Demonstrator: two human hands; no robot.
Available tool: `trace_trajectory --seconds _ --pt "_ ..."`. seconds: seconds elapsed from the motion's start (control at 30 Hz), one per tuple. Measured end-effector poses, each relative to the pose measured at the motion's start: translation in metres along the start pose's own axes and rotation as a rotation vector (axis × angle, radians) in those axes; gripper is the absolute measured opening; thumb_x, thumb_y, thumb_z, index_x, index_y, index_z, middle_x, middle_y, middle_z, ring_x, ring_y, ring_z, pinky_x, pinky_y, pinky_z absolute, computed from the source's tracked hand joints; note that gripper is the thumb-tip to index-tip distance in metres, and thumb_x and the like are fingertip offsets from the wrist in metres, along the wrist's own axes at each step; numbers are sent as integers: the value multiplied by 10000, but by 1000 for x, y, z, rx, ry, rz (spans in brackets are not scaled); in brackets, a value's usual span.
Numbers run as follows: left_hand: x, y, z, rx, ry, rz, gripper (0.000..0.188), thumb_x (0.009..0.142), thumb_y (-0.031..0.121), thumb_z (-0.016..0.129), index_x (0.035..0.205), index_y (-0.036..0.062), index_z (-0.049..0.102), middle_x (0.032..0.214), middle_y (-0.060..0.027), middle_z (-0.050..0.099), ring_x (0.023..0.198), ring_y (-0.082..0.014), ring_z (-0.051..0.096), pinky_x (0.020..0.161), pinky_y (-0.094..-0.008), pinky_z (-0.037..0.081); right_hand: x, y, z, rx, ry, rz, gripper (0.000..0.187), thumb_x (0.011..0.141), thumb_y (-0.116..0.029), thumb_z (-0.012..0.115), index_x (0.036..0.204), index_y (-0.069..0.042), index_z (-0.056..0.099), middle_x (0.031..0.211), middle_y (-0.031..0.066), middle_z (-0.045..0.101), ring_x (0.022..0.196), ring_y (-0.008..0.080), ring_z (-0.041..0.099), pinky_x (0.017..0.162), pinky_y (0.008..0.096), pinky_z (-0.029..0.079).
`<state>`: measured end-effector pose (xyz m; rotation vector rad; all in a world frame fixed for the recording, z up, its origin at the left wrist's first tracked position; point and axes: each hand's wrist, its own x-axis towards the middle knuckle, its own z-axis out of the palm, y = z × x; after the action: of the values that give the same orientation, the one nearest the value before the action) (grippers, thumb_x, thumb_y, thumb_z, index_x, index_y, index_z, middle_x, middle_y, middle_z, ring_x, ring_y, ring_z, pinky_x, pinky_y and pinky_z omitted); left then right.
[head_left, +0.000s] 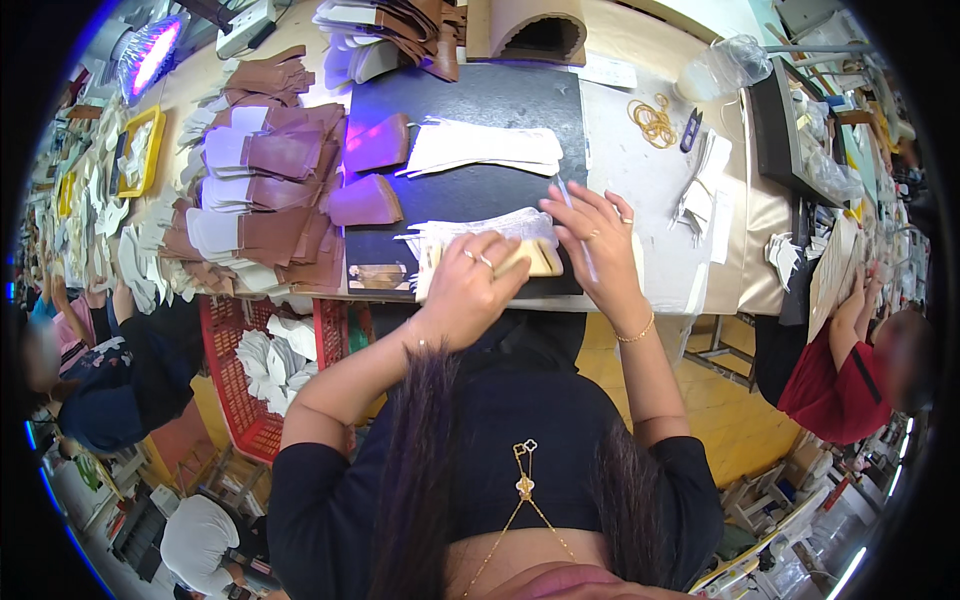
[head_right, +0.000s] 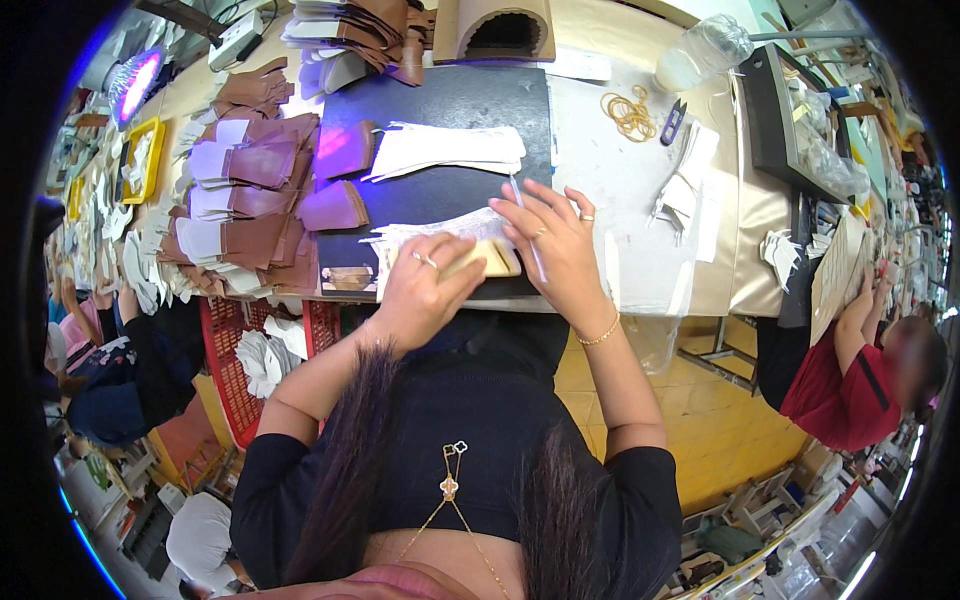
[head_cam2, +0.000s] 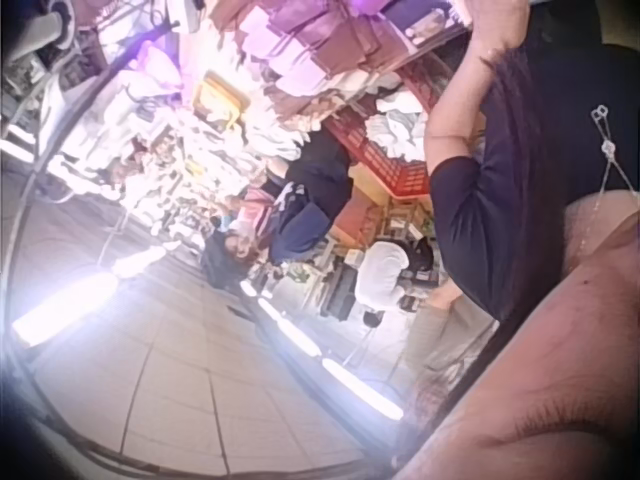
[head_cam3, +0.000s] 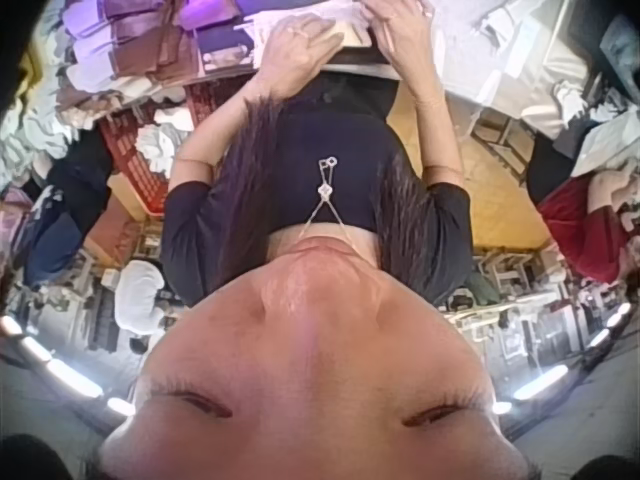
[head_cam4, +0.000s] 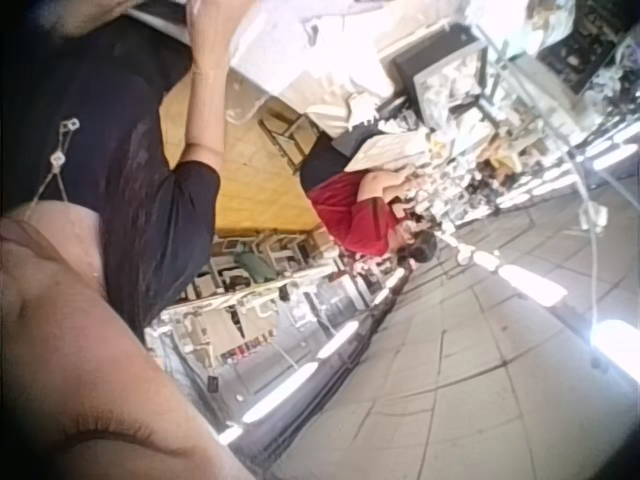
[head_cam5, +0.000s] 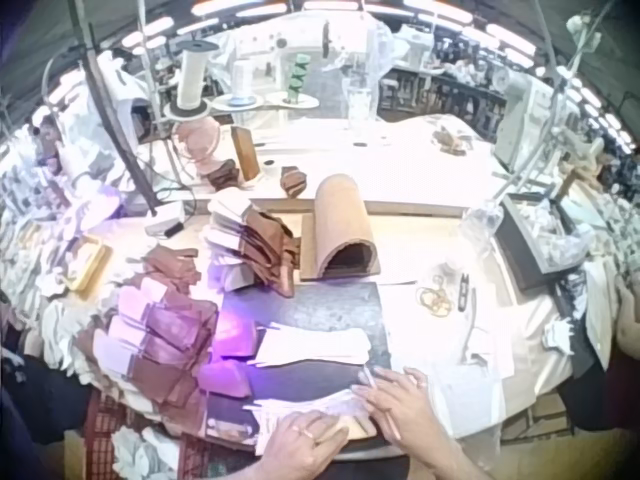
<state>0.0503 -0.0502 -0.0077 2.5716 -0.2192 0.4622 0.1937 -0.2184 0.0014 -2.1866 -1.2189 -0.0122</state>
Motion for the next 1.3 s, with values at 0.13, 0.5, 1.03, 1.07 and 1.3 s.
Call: trace_trajectory --seconds 0.13,0.5,1.03,1.07,1.3 --pt "-16 15 -1 -138 -171 156 250 813 123 722 1042 25 702 1145 -137 652 1124 -297 613 957 -454 500 2 0 16 -167 -107 -78 383 846 -211 784 1220 -189 705 1345 45 667 1360 272 523 1148 506 275" --pt "-24 23 16 -160 -176 144 252 822 133 613 1045 26 662 1172 -132 648 1181 -283 595 1102 -481 424 -4 0 24 -166 -62 -200 315 835 -183 774 1144 -175 718 1276 40 666 1282 231 556 1117 503 331" --pt "-20 21 22 -162 -152 125 248 815 114 625 1048 41 669 1094 -123 615 1182 -286 584 1172 -542 346 17 -11 -1 157 -253 -163 143 842 -77 709 943 -84 607 882 87 625 847 282 643 741 378 514" --pt "-19 20 23 -149 -148 119 247 817 111 624 1050 42 669 1089 -122 611 1175 -289 588 1176 -549 337 20 -13 -5 200 -261 -139 138 846 -75 706 935 -77 601 863 91 623 809 290 648 695 376 521" --pt "-17 9 26 -101 -179 70 255 827 84 670 1080 52 689 1050 -71 631 1092 -243 623 1158 -537 350 53 -27 -7 581 -57 -123 176 865 20 718 1007 -54 645 854 109 665 772 271 692 691 328 544"
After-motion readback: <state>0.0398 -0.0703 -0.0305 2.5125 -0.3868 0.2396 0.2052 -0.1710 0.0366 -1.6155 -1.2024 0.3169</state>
